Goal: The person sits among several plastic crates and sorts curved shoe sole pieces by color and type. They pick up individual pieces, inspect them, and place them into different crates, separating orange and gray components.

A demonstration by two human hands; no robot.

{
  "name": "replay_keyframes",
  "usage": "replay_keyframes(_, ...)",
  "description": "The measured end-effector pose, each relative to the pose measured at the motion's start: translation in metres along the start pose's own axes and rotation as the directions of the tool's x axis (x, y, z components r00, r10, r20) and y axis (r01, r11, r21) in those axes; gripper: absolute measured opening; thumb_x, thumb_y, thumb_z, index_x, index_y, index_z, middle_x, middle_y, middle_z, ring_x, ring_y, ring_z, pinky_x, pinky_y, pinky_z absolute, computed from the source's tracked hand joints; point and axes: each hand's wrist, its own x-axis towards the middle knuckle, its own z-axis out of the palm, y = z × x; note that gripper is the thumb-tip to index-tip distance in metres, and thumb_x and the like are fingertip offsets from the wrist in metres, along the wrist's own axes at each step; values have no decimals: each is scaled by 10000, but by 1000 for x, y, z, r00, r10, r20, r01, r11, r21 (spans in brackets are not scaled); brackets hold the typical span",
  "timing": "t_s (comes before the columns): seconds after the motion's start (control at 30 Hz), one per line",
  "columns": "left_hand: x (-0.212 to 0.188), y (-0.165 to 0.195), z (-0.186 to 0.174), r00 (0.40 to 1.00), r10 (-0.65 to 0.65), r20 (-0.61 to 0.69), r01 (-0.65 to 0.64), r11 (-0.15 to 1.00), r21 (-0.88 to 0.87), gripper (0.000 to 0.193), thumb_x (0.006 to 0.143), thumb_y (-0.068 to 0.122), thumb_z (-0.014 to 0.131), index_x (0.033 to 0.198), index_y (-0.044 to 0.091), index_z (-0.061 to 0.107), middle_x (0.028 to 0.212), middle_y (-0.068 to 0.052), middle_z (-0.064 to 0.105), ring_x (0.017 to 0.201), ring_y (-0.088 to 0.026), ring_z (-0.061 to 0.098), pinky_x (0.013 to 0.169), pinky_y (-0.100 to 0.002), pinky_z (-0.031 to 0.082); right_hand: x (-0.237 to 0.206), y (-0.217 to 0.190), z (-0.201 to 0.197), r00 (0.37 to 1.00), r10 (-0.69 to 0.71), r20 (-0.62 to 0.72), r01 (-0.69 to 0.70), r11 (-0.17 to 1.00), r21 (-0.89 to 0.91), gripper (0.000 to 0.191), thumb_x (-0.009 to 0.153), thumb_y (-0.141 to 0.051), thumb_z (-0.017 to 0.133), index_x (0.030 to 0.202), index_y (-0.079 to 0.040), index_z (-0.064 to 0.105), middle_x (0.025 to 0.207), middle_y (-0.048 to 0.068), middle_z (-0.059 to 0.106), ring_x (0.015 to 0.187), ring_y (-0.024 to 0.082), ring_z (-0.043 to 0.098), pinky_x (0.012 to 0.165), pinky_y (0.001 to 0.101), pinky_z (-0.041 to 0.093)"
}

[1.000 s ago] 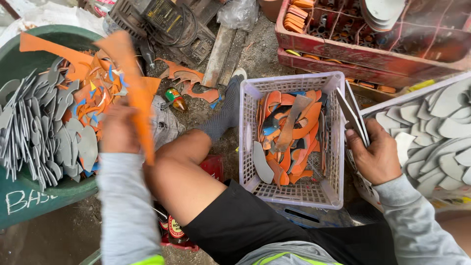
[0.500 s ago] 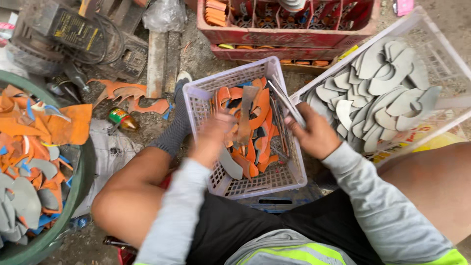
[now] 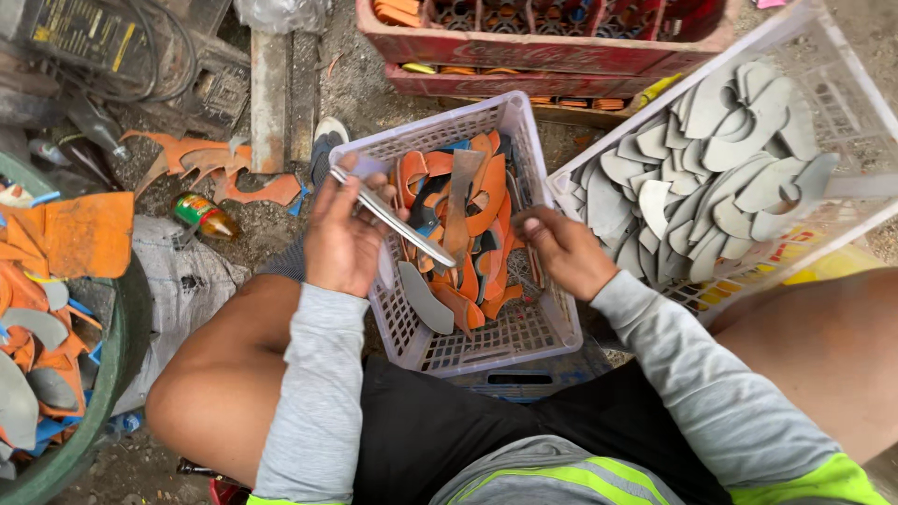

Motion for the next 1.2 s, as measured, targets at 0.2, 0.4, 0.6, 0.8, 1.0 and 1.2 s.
replay_keyframes(0.2,-16,29,-11,995,90,34,-93,992,88,412,1053,249,583,1417,56,567,1078,-129,689,926,-233,678,637,-383,622,30,52,103,883,284,373,76,698,-712,471,1055,-293,489,1425,-4,471,1130,283,667,1058,401,674,907,491,573)
replay_keyframes(0.4,-22,21,-6,993,12,118,-52,938,342,389,1019,237,589,1370,70,577,1061,-90,686,866,-156,671,564,-302,591,52,55,204,764,476,435,-86,744,-662,605,768,-300,804,1227,60,639,1158,323,682,1058,389,710,915,449,611)
replay_keyframes(0.6,-17,1,-18,975,-151,166,18,792,611,319,1019,259,428,1164,54,625,959,-73,695,702,-115,600,434,-233,418,32,47,179,816,445,370,-220,830,-513,509,969,-452,571,1089,19,719,1052,273,766,957,389,741,895,463,582)
replay_keyframes(0.8,-7,-20,-11,967,-151,204,-49,678,733,315,1072,285,448,1166,66,654,904,-48,671,665,-107,584,545,-245,491,33,65,164,871,339,355,-126,853,-506,455,950,-395,601,1161,6,645,1101,275,705,1033,424,702,895,505,555)
replay_keyframes(1.0,-8,-16,-12,982,-79,171,-82,639,765,288,1064,255,478,1196,75,660,872,-38,683,639,-105,594,583,-263,521,20,83,202,876,362,320,-229,894,-385,352,921,-315,606,1053,-9,721,1048,295,717,1022,440,696,915,487,551)
replay_keyframes(1.2,-14,3,-25,982,37,183,-164,644,748,246,1069,214,514,1196,63,661,865,-45,685,649,-87,598,598,-265,541,40,67,158,902,429,34,-380,831,-406,382,999,-355,554,1081,4,654,965,344,679,909,506,682,843,517,572)
